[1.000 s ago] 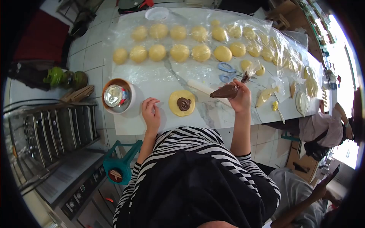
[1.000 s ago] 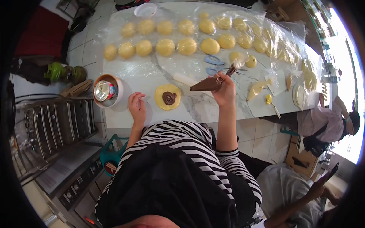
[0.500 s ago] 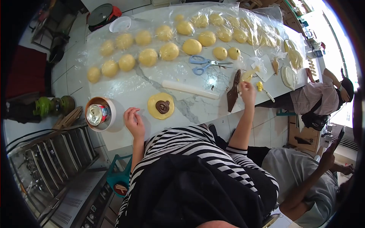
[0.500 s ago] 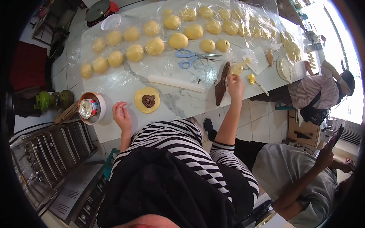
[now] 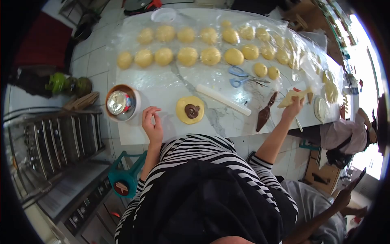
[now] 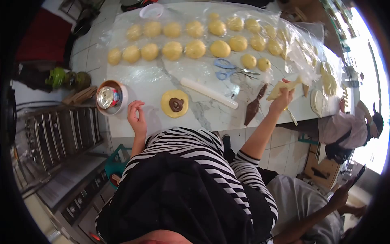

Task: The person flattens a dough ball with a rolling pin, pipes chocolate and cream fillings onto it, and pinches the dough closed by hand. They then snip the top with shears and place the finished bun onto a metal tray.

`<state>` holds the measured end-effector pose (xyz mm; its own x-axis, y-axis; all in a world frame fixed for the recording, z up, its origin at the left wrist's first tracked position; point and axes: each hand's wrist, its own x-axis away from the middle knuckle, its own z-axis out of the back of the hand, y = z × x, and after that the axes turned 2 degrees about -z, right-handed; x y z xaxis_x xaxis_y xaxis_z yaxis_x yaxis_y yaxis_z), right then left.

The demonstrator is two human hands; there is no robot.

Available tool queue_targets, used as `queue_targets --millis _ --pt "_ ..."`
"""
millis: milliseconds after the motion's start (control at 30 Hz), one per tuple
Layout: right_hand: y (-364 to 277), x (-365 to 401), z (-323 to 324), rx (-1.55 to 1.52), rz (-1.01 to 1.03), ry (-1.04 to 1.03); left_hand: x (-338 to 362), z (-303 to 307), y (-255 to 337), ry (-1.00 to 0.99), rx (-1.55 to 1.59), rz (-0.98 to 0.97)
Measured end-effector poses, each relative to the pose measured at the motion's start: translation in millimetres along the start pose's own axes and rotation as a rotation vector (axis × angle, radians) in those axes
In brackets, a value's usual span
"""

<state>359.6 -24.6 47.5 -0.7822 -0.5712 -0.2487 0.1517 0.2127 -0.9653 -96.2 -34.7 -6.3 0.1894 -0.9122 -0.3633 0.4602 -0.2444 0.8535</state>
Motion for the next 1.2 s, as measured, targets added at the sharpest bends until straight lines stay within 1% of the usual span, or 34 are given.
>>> queue_targets --millis 33,100,167,233,300,333,400,433,500,567,633,767,800,833,867,1067,1133,1200 --pt "-18 11 -17 -0.003 -0.014 -0.021 1 1 9 0.013 -0.017 0.013" --pt "-42 43 -56 -0.325 -0.238 -0.161 0 0 30 -0.153 0.386 0.503" --pt "-41 78 -86 -0.488 -0.405 -0.395 -1 -6 49 -0.583 0.669 0.657" --pt "-41 124 -123 -0.69 -0.433 -0.563 4 -25 73 -0.917 0.992 0.941" --pt "-35 160 -145 -0.622 -0.495 -0.63 22 -54 76 -1.095 1.324 1.175" --pt "-31 171 -151 -0.619 -0.502 -0.646 23 -57 77 -1.077 1.333 1.173" --pt "-25 184 -158 -0.489 -0.455 -0.591 22 -62 77 -1.074 1.378 1.252" --pt "-23 186 -159 -0.487 -0.456 -0.605 24 -66 74 -1.062 1.388 1.247" --pt "-21 189 -161 -0.493 -0.37 -0.592 27 -73 68 -0.79 1.379 1.381" --pt "-23 195 -163 -0.457 -0.347 -0.611 24 -78 67 -0.751 1.403 1.416" --pt "-24 201 -164 -0.296 -0.242 -0.645 24 -85 66 -0.632 1.436 1.411" --pt "-20 207 -162 -0.292 -0.251 -0.622 23 -87 73 -0.572 1.47 1.444" --pt "-15 207 -161 -0.291 -0.252 -0.624 24 -88 74 -0.527 1.479 1.444" --pt "-9 207 -159 -0.298 -0.264 -0.643 25 -89 73 -0.483 1.487 1.444" --pt "-5 208 -158 -0.305 -0.276 -0.661 26 -89 72 -0.482 1.488 1.445" --pt "0 209 -158 -0.232 -0.23 -0.678 26 -91 67 -0.419 1.41 1.523" --pt "0 208 -157 -0.242 -0.228 -0.691 24 -91 69 -0.371 1.364 1.551" --pt "-1 209 -157 -0.252 -0.225 -0.705 26 -90 70 -0.349 1.363 1.544"
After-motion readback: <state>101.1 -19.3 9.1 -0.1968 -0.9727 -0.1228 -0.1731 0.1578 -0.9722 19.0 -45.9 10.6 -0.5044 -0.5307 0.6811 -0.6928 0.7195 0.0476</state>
